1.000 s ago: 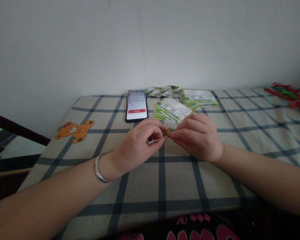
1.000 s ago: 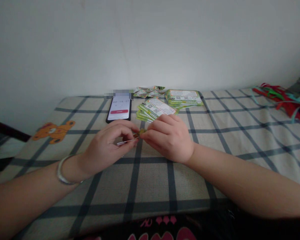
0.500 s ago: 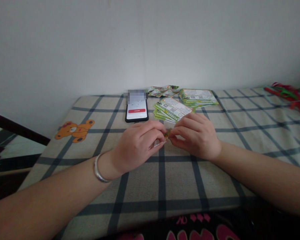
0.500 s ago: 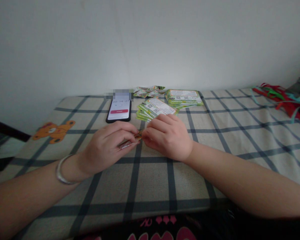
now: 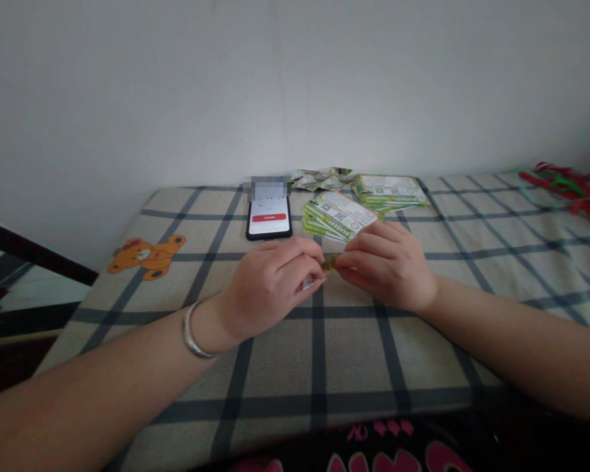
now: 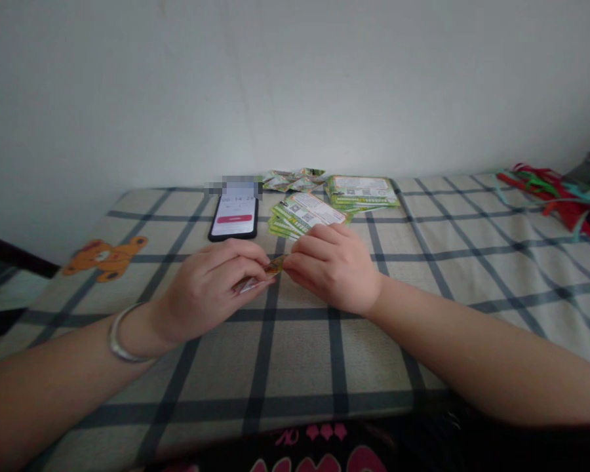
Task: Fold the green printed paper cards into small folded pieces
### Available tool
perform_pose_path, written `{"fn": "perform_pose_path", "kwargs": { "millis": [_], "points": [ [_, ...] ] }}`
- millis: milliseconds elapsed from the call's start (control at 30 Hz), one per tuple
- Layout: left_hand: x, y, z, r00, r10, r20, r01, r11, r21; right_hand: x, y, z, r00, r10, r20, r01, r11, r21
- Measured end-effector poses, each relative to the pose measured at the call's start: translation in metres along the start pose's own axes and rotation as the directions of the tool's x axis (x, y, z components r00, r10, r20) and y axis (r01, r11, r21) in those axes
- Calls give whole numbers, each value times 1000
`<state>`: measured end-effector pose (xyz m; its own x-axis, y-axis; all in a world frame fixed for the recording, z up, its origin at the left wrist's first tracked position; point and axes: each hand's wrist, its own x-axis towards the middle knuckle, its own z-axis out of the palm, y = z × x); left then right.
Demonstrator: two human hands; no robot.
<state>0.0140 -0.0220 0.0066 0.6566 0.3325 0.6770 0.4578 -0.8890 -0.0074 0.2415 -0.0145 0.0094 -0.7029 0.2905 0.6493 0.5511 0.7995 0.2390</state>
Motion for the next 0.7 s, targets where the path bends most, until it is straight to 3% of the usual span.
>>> {"fn": "perform_pose_path", "kwargs": {
  "millis": [367,500,600,700],
  "points": [
    [0,0,1,1000,6,-1,-6,1000,22,2,-1,2,999,-40,7,39,998,38],
    [0,0,3,997,-83,4,83,996,-16,3,-1,0,999,-42,13,42,999,2],
    [-1,0,4,983,-165,83,168,985,-31,2,-1,-1,999,-40,23,41,999,-28],
    [-1,-1,5,972,-179,152,175,984,37,1,0,0,1000,-16,25,16,1000,-13]
  ]
}}
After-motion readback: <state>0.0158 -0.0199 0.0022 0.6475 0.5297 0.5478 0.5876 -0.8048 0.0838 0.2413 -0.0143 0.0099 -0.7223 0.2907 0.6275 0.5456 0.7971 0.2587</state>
